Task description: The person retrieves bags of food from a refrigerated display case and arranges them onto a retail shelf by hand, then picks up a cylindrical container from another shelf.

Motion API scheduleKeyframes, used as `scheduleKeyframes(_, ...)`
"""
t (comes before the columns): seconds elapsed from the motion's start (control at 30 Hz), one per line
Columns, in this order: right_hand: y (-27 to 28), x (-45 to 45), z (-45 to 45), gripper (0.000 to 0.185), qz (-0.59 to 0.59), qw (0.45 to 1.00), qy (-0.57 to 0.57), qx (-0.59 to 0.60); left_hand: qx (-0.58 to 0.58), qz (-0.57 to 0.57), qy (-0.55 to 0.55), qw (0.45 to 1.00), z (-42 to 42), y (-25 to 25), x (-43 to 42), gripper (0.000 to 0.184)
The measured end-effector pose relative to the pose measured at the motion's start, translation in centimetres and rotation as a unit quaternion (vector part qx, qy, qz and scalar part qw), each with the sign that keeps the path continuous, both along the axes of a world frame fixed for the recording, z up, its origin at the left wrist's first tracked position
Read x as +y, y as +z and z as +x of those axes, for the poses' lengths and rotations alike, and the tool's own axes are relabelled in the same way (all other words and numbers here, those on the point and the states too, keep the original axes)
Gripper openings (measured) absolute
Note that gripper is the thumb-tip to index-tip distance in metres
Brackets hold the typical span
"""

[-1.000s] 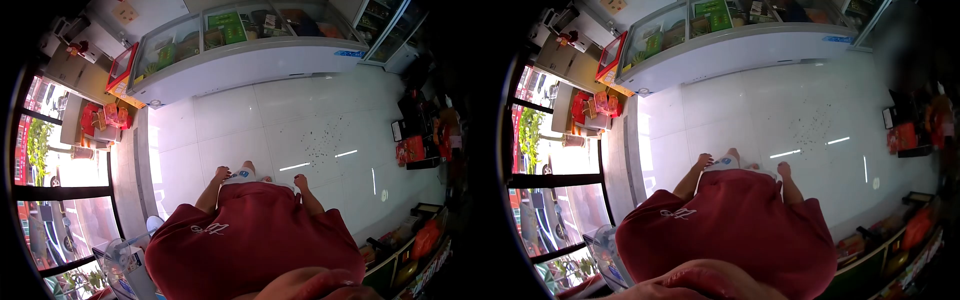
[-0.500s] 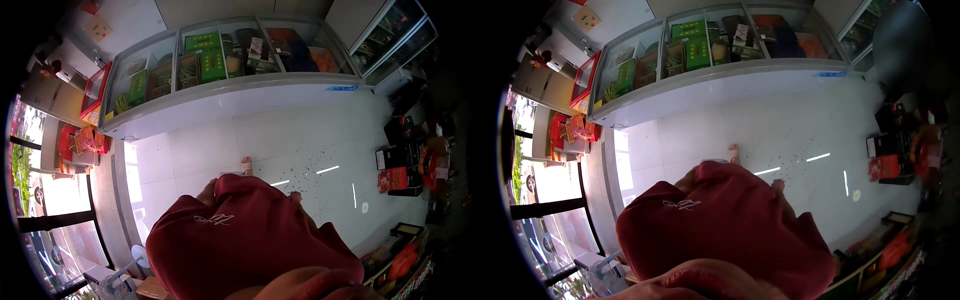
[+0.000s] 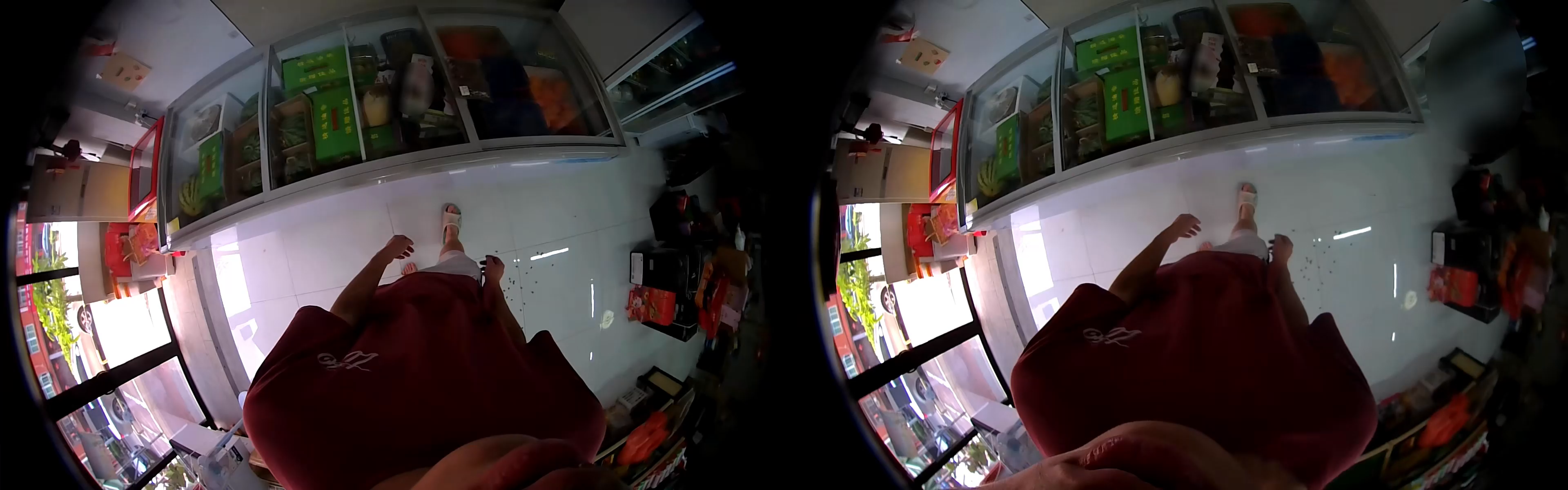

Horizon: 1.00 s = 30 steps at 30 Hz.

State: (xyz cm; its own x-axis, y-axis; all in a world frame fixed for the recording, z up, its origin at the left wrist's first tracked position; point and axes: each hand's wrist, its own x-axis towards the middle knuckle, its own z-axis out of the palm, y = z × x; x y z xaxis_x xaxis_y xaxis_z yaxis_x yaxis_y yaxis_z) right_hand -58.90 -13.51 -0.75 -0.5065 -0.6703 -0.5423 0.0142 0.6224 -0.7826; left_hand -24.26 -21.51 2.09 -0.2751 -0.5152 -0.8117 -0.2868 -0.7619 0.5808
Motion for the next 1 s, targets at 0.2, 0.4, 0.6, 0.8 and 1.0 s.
scheduleKeyframes(0.2,6.4,-20.1,-2.1,0.020,-0.205,0.975,0.054,0.070,0.113,0.013,-0.257,0.960,-4.6,4.2,-9.8,0.037)
scheduleKeyframes(0.4,11.6,-39.6,-4.0,0.021,-0.298,0.918,0.183,0.189,0.167,-0.024,-0.069,0.983,-11.6,11.2,-26.0,0.041)
scheduleKeyframes(0.6,3.9,-57.6,-5.3,0.030,-0.298,0.880,0.310,0.203,0.270,-0.053,0.303,0.912,-14.4,-2.5,-44.9,0.029)
scheduleKeyframes(0.8,6.5,-65.4,-1.7,0.060,-0.140,0.936,0.289,0.143,-0.172,-0.289,0.180,0.925,-16.5,2.9,-54.6,0.041)
scheduleKeyframes(1.0,8.7,-66.8,0.5,0.061,-0.123,0.973,0.193,-0.036,-0.176,-0.208,0.223,0.936,-18.5,5.4,-56.4,0.082)
